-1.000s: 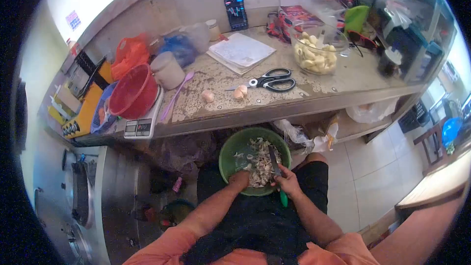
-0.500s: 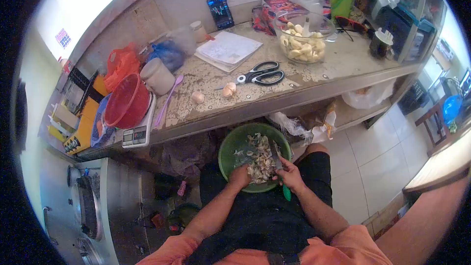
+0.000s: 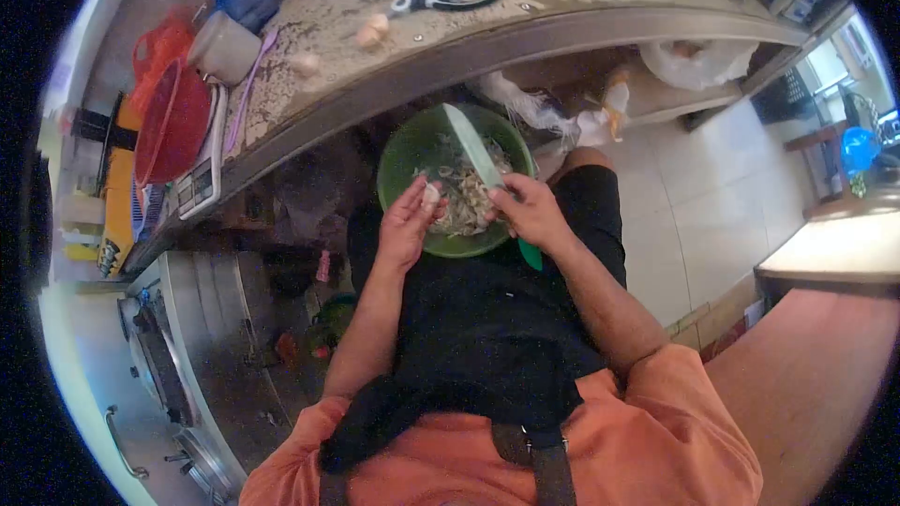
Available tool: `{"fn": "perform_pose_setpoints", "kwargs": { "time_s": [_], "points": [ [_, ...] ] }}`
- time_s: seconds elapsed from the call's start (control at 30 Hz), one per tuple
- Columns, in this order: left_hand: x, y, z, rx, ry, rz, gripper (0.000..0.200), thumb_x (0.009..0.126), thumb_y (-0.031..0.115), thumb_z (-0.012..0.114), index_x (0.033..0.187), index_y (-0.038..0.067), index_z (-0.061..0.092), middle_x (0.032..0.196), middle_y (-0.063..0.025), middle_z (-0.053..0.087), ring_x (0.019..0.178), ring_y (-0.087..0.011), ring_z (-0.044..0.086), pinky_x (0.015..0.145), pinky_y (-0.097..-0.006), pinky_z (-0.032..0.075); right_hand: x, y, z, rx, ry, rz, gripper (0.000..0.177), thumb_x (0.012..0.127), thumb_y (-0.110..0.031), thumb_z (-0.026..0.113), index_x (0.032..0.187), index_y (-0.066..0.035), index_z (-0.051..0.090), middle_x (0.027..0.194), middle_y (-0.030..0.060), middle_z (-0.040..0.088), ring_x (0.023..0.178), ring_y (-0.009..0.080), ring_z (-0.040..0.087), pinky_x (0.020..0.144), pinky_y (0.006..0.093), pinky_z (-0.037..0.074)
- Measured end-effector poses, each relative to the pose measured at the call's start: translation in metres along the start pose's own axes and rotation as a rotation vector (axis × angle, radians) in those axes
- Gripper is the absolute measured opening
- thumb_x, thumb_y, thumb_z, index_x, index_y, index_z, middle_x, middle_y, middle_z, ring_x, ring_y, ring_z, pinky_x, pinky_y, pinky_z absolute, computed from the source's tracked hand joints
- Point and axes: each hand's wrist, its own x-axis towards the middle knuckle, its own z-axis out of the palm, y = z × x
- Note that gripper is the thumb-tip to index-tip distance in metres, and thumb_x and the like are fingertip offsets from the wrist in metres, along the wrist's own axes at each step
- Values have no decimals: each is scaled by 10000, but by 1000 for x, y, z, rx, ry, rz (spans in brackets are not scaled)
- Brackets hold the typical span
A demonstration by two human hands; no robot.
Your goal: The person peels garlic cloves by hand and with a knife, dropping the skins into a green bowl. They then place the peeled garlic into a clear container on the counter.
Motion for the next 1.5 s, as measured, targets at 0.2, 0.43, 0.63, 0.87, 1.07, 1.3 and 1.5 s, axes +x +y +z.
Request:
{"fn": "perform_pose_setpoints", "kwargs": {
  "time_s": [0.2,0.43,0.63,0.87,1.07,1.3,1.5],
  "points": [
    [-16,37,34,-205,-142,-13,405,937,60,502,1334,14,430,1188,-141,577,999,-213,611,849,-321,503,-6,-40,19,-89,-94,-114,380,871,-134,628,1220,-7,545,834,25,642,632,56,533,561,220,449],
    [-21,38,45,-209,-135,-34,272,900,51,568,1160,-22,532,1053,-143,627,897,-204,638,799,-317,521,-12,-47,32,20,-38,-246,446,857,-66,620,1285,-26,500,1138,82,592,978,108,563,861,272,470],
    [-22,35,48,-23,-46,75,297,813,-46,650,1092,-33,548,994,-131,639,861,-165,635,776,-287,531,-6,-29,27,-173,-149,-210,371,893,-124,600,1255,-76,535,927,48,649,706,67,572,597,226,470],
    [-25,33,62,-121,52,216,302,811,-54,650,1098,-34,557,999,-124,638,862,-161,631,794,-290,527,-8,-32,41,61,-83,-103,207,918,-160,583,1090,-46,580,795,25,639,572,33,540,424,178,384],
    [-27,25,65,-1,155,309,261,824,-38,645,1079,-35,585,1022,-119,633,929,-156,610,833,-280,501,-8,-26,48,132,-8,-135,178,876,-161,646,1000,-47,589,741,24,635,462,35,460,397,196,350],
    [-20,32,58,211,66,365,255,851,-34,611,1105,-39,588,1050,-107,623,955,-155,602,853,-275,490,-11,-34,45,104,20,-131,238,829,-141,699,1022,-51,594,733,-6,628,489,30,471,417,190,362],
    [-22,31,68,-47,-7,215,397,857,-28,604,1239,-22,498,1067,-106,611,992,-159,587,886,-286,476,-7,-36,46,177,52,-67,266,821,-132,705,1035,-26,587,742,17,616,506,36,485,423,194,378]
  ]
}}
